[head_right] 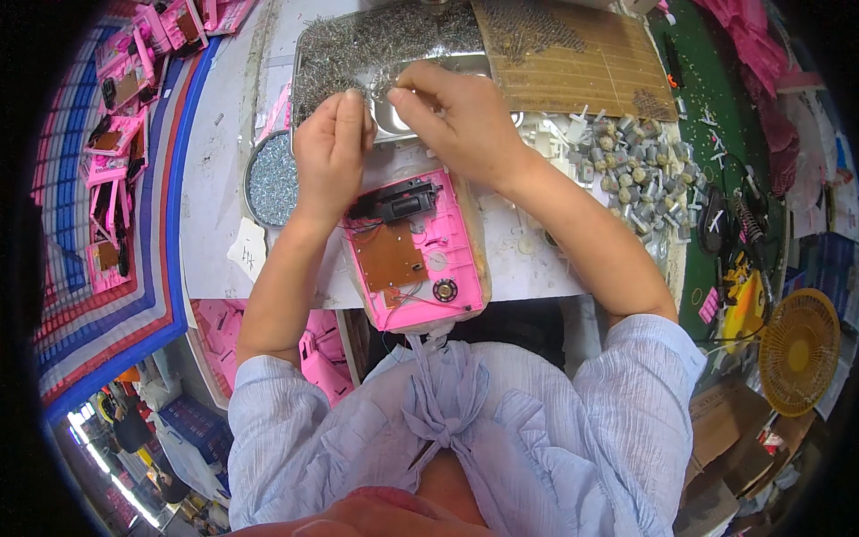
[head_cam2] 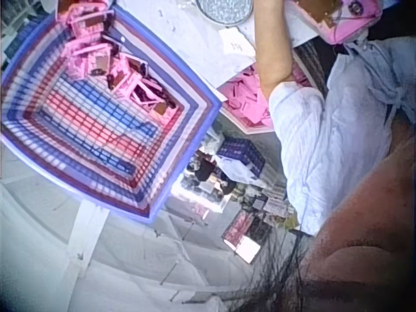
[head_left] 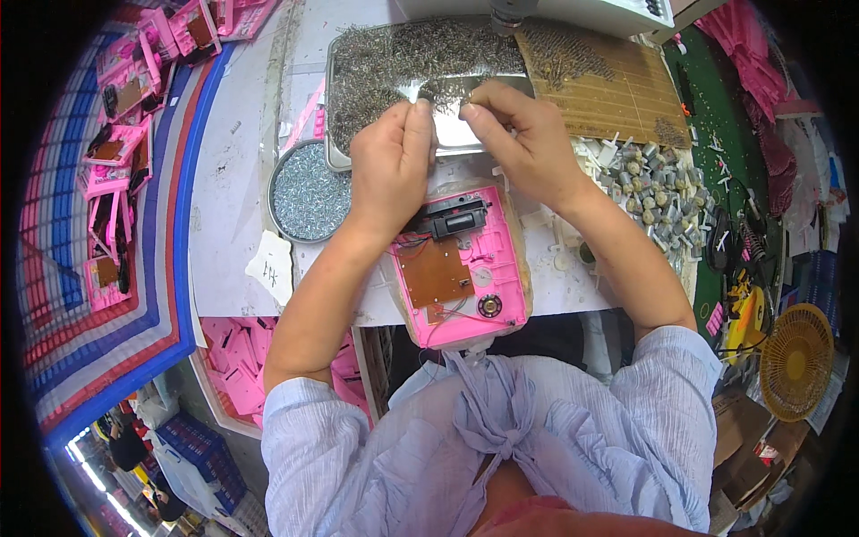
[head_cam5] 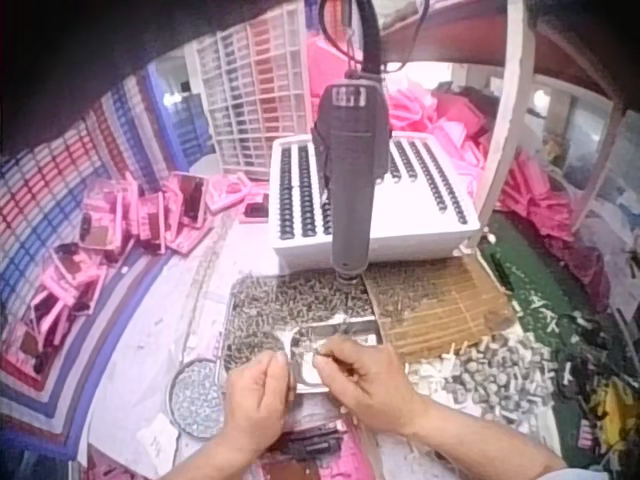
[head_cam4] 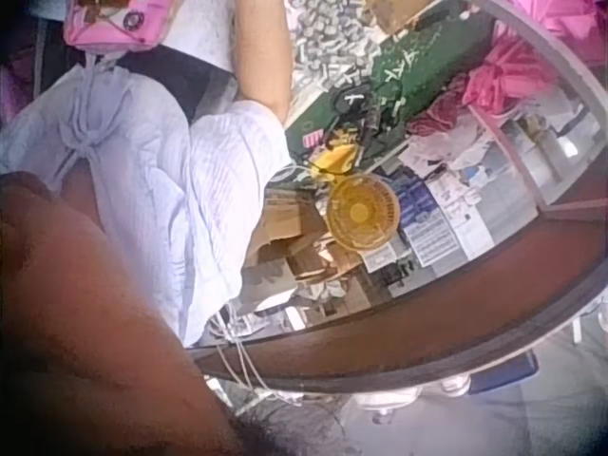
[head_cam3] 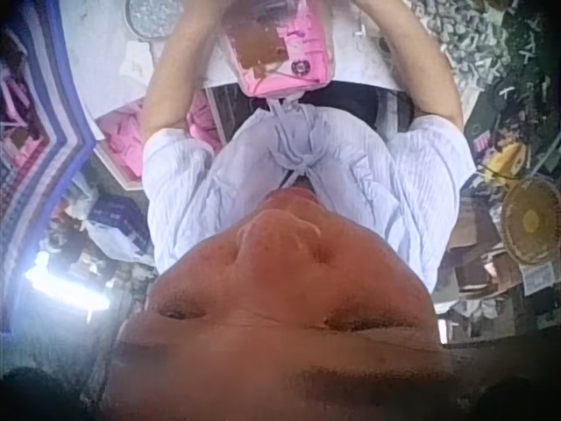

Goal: Soldering wires to a circuit board and using an electric screwdriver to assemble a pink electronic toy.

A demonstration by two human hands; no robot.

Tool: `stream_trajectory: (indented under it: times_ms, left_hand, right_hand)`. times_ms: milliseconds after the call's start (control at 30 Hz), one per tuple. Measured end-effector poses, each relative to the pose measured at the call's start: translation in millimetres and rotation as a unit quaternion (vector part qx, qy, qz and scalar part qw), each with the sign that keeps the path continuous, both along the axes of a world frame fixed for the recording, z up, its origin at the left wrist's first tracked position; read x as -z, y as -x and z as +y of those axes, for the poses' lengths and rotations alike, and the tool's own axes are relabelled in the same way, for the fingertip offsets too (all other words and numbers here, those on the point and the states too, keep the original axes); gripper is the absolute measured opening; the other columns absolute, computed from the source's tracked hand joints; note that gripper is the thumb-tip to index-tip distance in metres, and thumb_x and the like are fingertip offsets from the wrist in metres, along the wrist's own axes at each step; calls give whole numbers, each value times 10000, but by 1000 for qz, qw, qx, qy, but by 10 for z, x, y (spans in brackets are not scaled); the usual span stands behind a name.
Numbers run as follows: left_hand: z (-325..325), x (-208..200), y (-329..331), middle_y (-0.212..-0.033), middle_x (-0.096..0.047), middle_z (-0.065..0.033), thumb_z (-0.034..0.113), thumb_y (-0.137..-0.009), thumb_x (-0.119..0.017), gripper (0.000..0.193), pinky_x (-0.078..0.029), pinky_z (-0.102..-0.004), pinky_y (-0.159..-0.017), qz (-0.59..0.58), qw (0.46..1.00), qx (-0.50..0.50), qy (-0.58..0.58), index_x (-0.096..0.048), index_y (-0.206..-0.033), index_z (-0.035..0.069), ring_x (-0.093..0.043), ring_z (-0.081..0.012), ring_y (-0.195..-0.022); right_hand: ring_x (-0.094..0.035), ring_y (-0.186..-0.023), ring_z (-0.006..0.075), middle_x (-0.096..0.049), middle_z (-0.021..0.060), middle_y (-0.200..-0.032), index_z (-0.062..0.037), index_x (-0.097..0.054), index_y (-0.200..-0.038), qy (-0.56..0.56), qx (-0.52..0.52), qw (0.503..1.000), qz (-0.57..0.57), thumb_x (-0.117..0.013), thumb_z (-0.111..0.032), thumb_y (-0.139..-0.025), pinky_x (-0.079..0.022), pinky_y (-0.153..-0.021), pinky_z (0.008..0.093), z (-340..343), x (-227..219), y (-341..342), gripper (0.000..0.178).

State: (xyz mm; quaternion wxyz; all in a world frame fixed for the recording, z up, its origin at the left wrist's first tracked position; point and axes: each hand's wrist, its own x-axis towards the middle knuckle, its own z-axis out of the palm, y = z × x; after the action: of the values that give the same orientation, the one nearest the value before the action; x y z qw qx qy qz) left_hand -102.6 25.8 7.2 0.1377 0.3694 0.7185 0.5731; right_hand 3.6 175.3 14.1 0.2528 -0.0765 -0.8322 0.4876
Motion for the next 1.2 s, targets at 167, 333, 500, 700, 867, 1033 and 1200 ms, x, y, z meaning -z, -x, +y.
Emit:
stream_trajectory:
  times_ms: [167, 333, 500, 700, 867, 1033, 1200]
  left_hand:
    - [-50, -56, 281, -515, -471, -23, 392, -1055, -451, 479, -251, -253, -388, -645, 721, 250, -35, -499, -675, 104, -321, -101, -382]
    - [-52, -169, 65, -570, -477, 4, 424, -1046, -440, 454, -292, -209, -413, -343, 931, 115, 44, -497, -726, 107, -355, -46, -431]
    - [-47, -85, -77, -691, -527, 13, 227, -860, -781, 289, -347, -214, -471, 39, 998, 7, -57, -578, -947, 39, -428, -45, -532]
    - [36, -120, -112, -805, -614, -11, 176, -832, -802, 340, -401, -216, -495, 33, 996, -1, -87, -591, -1039, 8, -505, -36, -605]
    - [19, -218, -13, -715, -615, -18, 211, -954, -677, 235, -418, -215, -507, -210, 973, 96, 11, -627, -964, -18, -522, -55, -586]
    - [-66, -255, 124, -704, -606, -23, 282, -1011, -581, 298, -422, -221, -499, -452, 878, 156, 13, -636, -937, -1, -490, -70, -547]
    - [-67, -230, 49, -699, -599, -33, 262, -1043, -525, 308, -436, -221, -505, -423, 895, 138, -21, -644, -939, -2, -511, -73, -567]
  right_hand:
    - [-582, -636, 188, -624, 110, -773, -15, -662, -1010, -170, -39, 981, 89, -648, -169, -936, -460, -589, 306, 104, 34, -59, 171]
    - [-575, -656, 134, -639, 65, -793, 8, -662, -1023, -60, -32, 997, 34, -647, -176, -950, -467, -611, 282, 157, 48, -111, 199]
    - [-601, -778, 96, -669, 45, -823, 16, -670, -1003, 137, -40, 990, -18, -634, -216, -962, -496, -696, 281, 142, 3, -115, 238]
    - [-569, -768, 86, -647, 9, -806, 12, -666, -970, 191, -67, 975, -87, -609, -224, -972, -480, -700, 278, 102, -62, -116, 243]
    - [-603, -699, 120, -636, 46, -734, -45, -695, -981, 73, -91, 991, -72, -628, -216, -943, -483, -629, 318, 138, -37, -123, 188]
    - [-611, -608, 224, -621, 82, -696, -65, -691, -1061, -304, -41, 945, 118, -716, -117, -866, -469, -557, 338, 241, 25, -100, 203]
    - [-627, -615, 258, -662, 107, -739, -67, -711, -1090, -301, -36, 942, 142, -739, -37, -822, -477, -549, 343, 246, 29, -125, 271]
